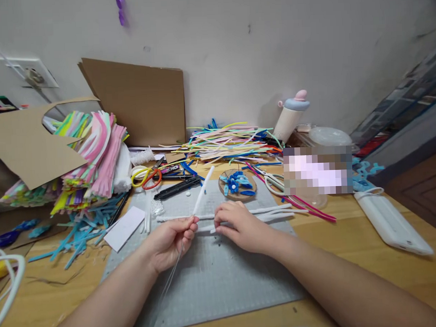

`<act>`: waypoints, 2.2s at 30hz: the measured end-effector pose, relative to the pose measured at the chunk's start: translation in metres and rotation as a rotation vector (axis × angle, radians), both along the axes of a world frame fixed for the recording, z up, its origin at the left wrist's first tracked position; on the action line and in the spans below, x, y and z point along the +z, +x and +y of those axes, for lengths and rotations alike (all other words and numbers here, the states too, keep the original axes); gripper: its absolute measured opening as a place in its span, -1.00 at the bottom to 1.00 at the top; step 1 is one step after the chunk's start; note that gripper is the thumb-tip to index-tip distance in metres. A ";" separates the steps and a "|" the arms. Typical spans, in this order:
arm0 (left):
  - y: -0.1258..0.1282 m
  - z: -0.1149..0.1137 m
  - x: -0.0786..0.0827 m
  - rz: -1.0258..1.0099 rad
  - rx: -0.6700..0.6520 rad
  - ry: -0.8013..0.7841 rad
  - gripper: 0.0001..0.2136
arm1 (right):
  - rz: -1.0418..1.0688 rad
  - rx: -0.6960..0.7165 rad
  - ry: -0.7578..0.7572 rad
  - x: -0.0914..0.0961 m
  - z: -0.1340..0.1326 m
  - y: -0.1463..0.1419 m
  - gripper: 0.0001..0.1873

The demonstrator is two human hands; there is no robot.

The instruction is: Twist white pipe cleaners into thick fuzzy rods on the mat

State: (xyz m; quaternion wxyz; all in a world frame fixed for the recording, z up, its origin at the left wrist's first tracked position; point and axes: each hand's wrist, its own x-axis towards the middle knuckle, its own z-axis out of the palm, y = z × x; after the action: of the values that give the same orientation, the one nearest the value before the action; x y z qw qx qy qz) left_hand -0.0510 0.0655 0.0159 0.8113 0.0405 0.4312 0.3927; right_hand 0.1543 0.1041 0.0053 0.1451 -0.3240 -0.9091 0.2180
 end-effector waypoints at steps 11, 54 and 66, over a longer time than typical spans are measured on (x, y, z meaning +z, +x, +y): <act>-0.004 -0.002 0.001 0.045 0.033 0.022 -0.86 | 0.017 -0.091 0.009 -0.012 0.003 -0.004 -0.92; 0.028 -0.024 -0.012 0.195 -0.229 0.165 -0.80 | 0.208 0.135 0.280 0.013 -0.012 0.011 -0.88; 0.028 -0.024 -0.016 0.200 -0.228 0.202 -0.83 | 0.131 0.025 0.275 0.007 -0.018 0.005 -0.85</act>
State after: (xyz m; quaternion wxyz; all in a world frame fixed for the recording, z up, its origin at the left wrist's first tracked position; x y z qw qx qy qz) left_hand -0.0228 0.0411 -0.0003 0.7954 0.2092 0.4607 0.3337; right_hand 0.1592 0.0862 0.0126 0.2442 -0.2748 -0.9230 0.1139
